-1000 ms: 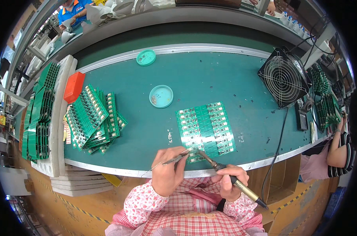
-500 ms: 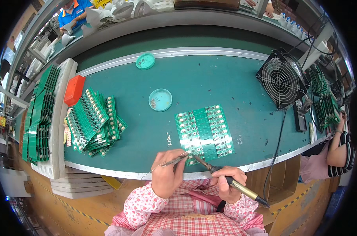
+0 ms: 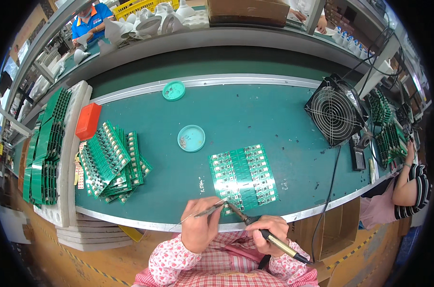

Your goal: The person solders components onto a circuit board using a soldering iron and solder wire.

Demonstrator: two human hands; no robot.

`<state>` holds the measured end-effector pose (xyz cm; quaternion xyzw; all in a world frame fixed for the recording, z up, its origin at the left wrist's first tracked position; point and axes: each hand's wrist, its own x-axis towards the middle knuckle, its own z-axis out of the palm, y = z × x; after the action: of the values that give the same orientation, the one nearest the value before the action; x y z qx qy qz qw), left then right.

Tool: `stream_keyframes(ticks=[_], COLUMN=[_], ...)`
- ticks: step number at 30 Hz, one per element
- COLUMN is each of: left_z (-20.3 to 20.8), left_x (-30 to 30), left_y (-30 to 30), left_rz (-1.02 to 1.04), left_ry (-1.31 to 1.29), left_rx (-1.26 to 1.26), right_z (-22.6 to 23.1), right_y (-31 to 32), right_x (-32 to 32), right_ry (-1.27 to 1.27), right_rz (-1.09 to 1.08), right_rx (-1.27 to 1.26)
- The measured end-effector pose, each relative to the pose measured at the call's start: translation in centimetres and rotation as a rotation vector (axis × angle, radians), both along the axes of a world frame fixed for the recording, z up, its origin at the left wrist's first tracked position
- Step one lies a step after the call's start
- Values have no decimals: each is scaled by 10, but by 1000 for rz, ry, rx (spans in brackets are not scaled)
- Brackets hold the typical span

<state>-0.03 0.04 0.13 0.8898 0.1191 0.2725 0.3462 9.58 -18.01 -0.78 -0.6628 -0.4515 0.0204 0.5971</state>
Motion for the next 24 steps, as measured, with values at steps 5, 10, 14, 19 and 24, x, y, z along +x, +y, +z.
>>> stream_keyframes(ticks=[5,10,14,19,24], left_z=[-2,1,0,-1,2], left_x=[2,0,1,1,-7], left_y=[0,0,-1,-3,4], left_rz=[-12,-2,12,35,73], left_ry=[-11,0,2,14,46], left_rx=[3,-6,-22,-31,-116], right_z=[-3,-2,-1,8,5], right_y=[-2,-9,-8,2,11], right_x=[-5,-7,-3,-1,-5], right_ry=[87,123,-41,-411,-360], right_rz=[-63,-206,-317,-516,-506], right_rx=[29,51,-15,-338,-446])
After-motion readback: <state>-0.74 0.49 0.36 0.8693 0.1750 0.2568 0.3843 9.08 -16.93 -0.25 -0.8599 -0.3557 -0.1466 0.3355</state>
